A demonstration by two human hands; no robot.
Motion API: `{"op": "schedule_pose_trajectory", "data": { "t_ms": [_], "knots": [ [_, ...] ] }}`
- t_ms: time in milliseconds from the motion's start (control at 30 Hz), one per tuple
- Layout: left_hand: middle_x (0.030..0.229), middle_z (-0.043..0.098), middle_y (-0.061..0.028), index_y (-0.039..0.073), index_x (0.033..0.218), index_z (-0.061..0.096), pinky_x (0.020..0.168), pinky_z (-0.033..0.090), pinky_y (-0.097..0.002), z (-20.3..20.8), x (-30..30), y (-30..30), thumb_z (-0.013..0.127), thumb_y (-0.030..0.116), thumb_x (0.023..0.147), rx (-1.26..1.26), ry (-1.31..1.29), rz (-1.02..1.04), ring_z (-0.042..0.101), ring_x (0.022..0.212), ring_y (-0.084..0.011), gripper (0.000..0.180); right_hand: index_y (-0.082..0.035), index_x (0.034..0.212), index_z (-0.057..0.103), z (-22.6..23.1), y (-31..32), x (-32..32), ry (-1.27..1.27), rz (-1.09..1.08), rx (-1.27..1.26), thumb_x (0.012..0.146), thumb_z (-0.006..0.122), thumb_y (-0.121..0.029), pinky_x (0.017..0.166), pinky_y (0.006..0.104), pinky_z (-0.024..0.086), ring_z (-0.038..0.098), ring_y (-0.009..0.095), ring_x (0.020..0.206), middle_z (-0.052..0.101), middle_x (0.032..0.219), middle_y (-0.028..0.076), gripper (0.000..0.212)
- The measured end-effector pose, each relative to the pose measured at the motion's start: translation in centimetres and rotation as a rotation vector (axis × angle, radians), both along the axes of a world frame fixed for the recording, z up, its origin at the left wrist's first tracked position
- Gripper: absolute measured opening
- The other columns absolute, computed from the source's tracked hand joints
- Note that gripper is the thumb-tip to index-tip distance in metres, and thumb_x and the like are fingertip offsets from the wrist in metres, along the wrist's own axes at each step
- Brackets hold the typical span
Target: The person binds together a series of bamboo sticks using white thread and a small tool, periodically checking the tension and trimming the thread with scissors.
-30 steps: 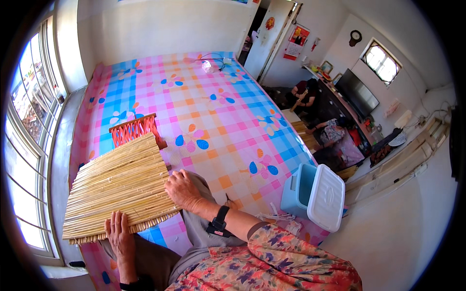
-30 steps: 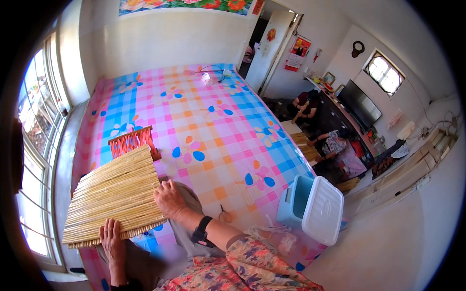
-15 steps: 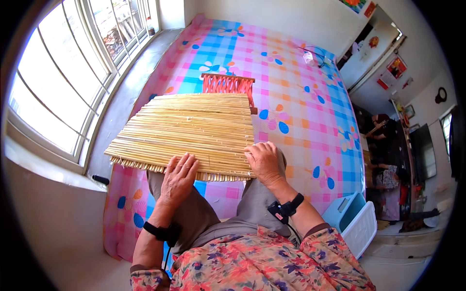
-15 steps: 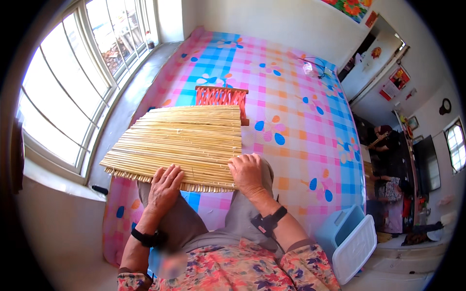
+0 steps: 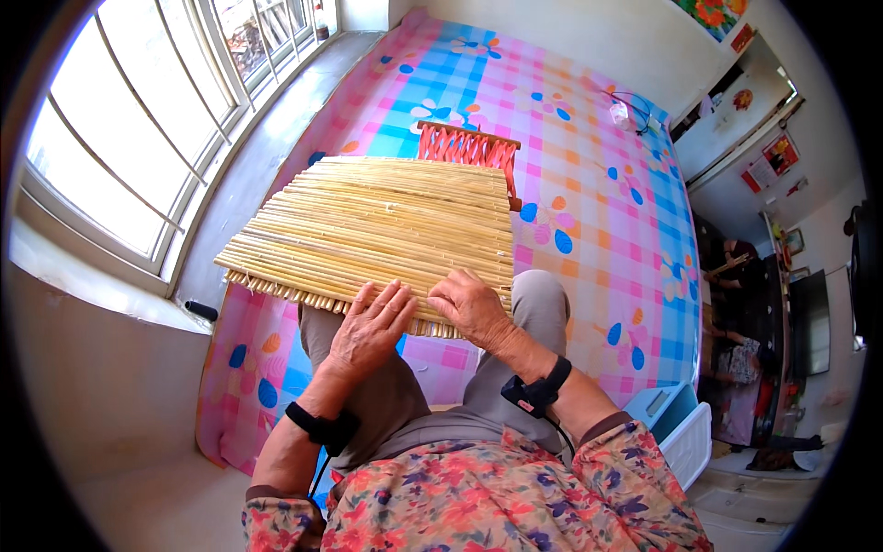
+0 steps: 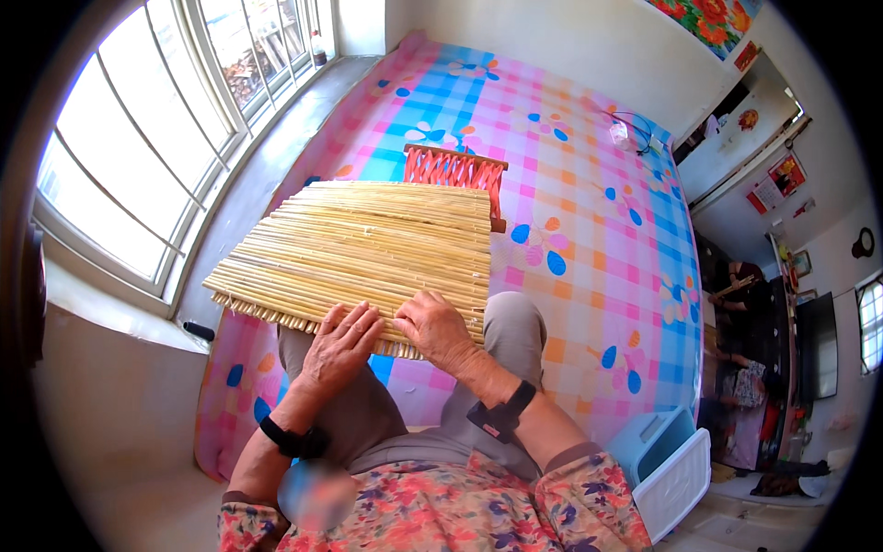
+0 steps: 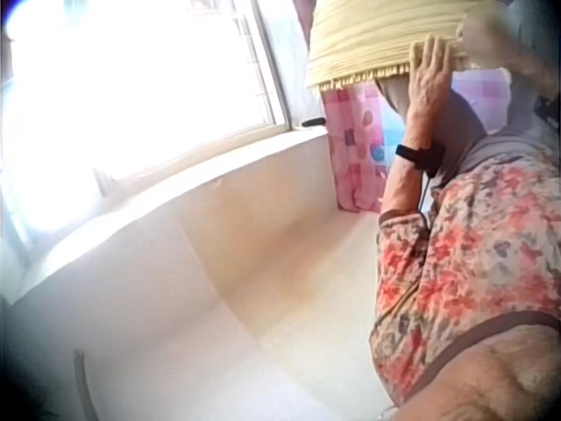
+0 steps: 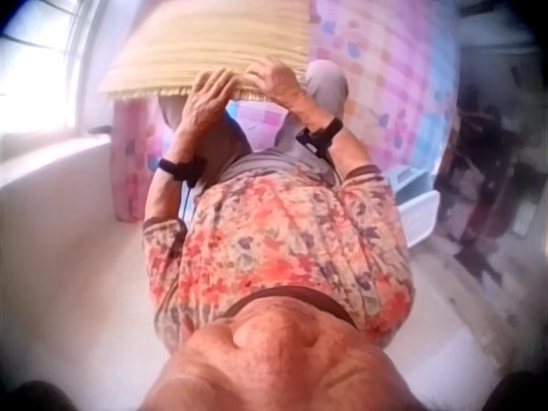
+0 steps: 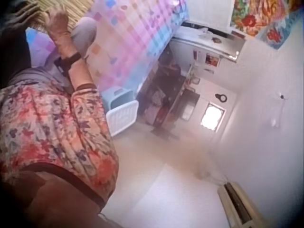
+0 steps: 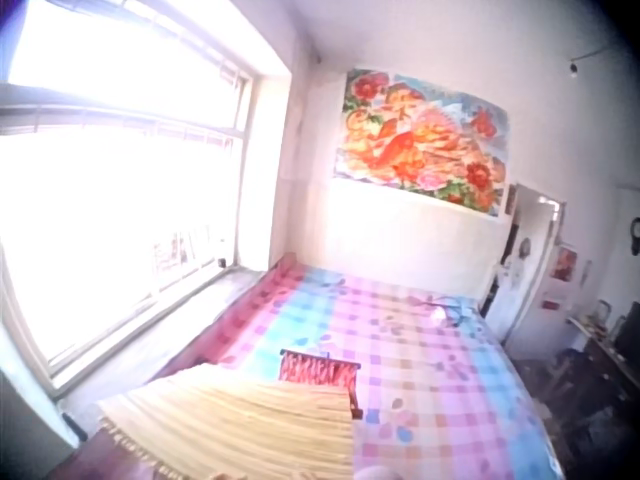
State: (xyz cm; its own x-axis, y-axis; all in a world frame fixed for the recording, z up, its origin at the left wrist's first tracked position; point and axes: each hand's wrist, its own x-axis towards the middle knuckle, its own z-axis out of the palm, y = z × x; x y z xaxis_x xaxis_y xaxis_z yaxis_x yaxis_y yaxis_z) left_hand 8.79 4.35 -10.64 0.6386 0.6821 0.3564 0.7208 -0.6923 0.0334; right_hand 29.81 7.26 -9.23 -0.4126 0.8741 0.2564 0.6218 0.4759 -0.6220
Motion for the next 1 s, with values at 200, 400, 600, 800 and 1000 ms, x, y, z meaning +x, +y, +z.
{"op": "schedule_pose_trajectory", "data": {
  "t_ms": [200,400,600,800,1000],
  "knots": [
    [0.127,0.051,-0.0068,0.008,0.124,0.052,0.105,0.03,-0.0483,0.2,0.0,0.0,0.052,0.016,0.081,-0.017,0.024,-0.008,0.045,0.125,-0.0239,0.043,-0.004,0.08,0.06,-0.3,0.3,-1.1,-0.009,0.007,-0.031,0.084,0.061,-0.024,0.075,0.0417,0.046,0.055,0.032,0.083,0.055,0.081,0.013,0.02],
    [0.128,0.05,-0.006,0.01,0.127,0.049,0.105,0.029,-0.05,0.3,0.0,0.0,0.051,0.017,0.082,-0.028,0.043,-0.027,0.043,0.126,-0.0245,0.046,-0.003,0.079,0.058,-0.2,0.8,-0.9,-0.057,0.07,-0.051,0.084,0.061,-0.023,0.075,0.0423,0.046,0.054,0.033,0.082,0.054,0.081,0.014,0.021],
    [0.127,0.053,-0.0021,0.012,0.121,0.056,0.105,0.028,-0.0488,0.3,0.1,0.0,0.052,0.015,0.079,-0.055,0.009,-0.025,0.046,0.124,-0.0226,0.042,-0.002,0.074,0.058,-0.8,0.4,-1.7,0.098,-0.001,-0.073,0.083,0.062,-0.017,0.069,0.041,0.045,0.054,0.033,0.076,0.053,0.078,0.014,0.018],
    [0.126,0.055,-0.0022,0.011,0.117,0.058,0.104,0.029,-0.0481,0.5,0.0,0.0,0.053,0.015,0.078,-0.049,0.018,-0.039,0.047,0.123,-0.0225,0.04,-0.001,0.075,0.056,-1.2,2.1,-1.3,0.561,-0.245,-0.315,0.091,0.057,-0.018,0.062,0.0352,0.051,0.06,0.027,0.067,0.059,0.077,0.011,0.023],
    [0.126,0.051,-0.0037,0.011,0.119,0.054,0.104,0.029,-0.0504,0.0,-0.3,0.0,0.052,0.015,0.081,-0.079,-0.036,-0.021,0.044,0.125,-0.0233,0.039,-0.002,0.09,0.054,4.8,5.0,0.1,1.264,-0.121,-0.712,0.097,0.048,-0.024,0.061,0.0358,0.058,0.064,0.019,0.066,0.061,0.082,0.008,0.024]
  ]
}}
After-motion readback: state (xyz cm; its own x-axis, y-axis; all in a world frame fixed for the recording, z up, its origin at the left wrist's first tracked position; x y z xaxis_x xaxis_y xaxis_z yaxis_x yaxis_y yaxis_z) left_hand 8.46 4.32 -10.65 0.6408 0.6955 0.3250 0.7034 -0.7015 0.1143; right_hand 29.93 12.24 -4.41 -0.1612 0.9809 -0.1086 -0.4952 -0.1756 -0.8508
